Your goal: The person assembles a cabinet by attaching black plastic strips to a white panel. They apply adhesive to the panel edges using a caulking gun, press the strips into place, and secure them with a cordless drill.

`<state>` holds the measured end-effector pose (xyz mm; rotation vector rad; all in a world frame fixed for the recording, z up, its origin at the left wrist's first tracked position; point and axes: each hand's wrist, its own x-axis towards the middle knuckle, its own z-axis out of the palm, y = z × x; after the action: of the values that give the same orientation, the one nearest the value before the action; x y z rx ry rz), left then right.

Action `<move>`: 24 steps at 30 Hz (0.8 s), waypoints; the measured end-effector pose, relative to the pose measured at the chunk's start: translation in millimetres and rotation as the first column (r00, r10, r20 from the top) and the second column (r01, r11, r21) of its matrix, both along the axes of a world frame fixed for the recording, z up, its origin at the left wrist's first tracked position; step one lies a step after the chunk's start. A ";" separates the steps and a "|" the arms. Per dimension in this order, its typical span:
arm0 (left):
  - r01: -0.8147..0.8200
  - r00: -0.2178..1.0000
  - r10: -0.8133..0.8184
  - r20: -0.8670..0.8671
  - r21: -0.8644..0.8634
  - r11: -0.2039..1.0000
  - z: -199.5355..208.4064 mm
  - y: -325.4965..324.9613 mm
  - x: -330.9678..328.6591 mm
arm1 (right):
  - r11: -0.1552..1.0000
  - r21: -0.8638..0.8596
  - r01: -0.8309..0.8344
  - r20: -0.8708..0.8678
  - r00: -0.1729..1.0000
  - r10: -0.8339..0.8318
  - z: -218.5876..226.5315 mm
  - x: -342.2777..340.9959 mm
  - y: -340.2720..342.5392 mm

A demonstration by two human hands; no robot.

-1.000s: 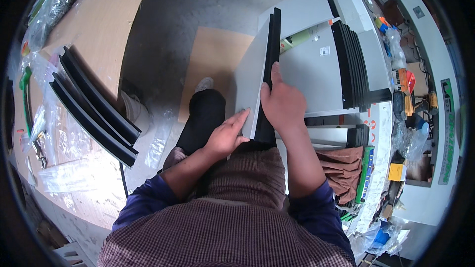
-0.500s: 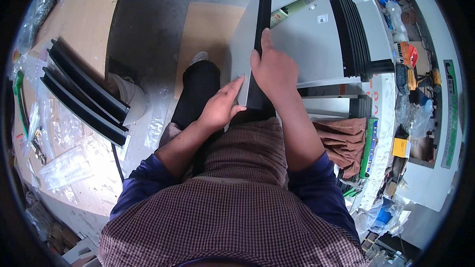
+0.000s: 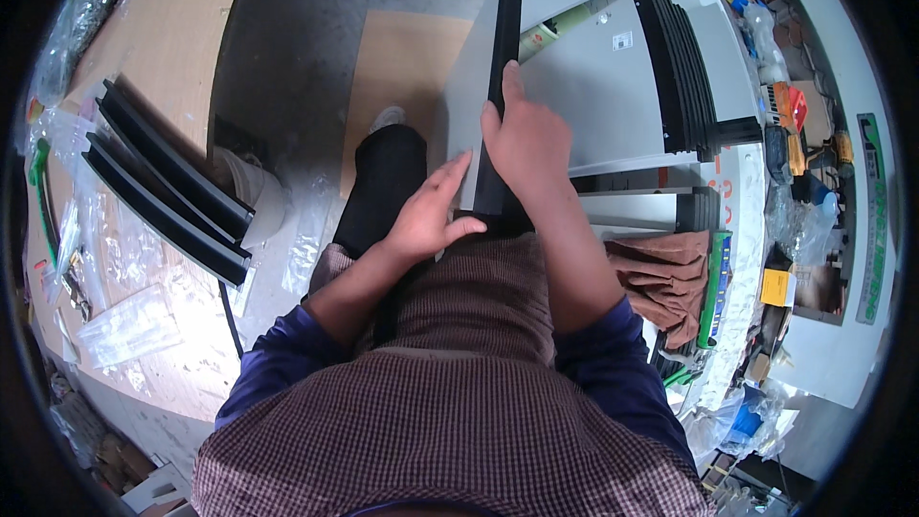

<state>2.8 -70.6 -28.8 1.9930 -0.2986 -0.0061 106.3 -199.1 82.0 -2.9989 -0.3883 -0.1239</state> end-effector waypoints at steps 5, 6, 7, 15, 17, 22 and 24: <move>-0.042 0.986 0.048 0.158 -0.041 0.998 12.5 -5.6 1.7 | 0.996 -0.039 -0.083 0.200 0.976 0.089 -5.8 -0.3 -2.5; -0.037 0.984 0.043 0.170 -0.036 0.999 14.9 -5.7 2.3 | 0.997 0.038 -0.070 0.142 0.988 0.064 -3.5 -0.1 -6.2; -0.034 0.989 0.038 0.141 -0.031 0.999 17.0 -6.8 2.5 | 0.995 0.101 -0.025 0.027 0.999 0.022 -0.9 -0.7 -11.7; -0.030 0.988 0.032 0.153 -0.016 0.999 22.0 -12.2 9.2 | 0.475 0.814 0.334 -0.338 0.938 -0.080 -22.6 112.8 -65.1; -0.051 0.977 0.061 0.204 -0.055 0.997 23.7 -13.7 13.4 | 0.295 0.914 0.277 -0.300 0.953 0.036 -41.5 162.5 -66.0; 0.025 0.998 -0.025 0.058 -0.003 1.000 28.2 -13.1 25.7 | 0.023 0.936 0.352 -0.343 0.894 0.289 -59.5 244.8 -49.6; 0.088 0.996 -0.088 -0.016 0.006 0.996 28.6 -12.0 29.2 | -0.084 0.890 0.449 -0.399 0.853 0.336 -59.7 252.0 -38.9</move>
<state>32.1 -82.7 -0.2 1.9842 -0.3767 -0.0794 358.3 -238.0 22.3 -1.2674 0.0230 0.3054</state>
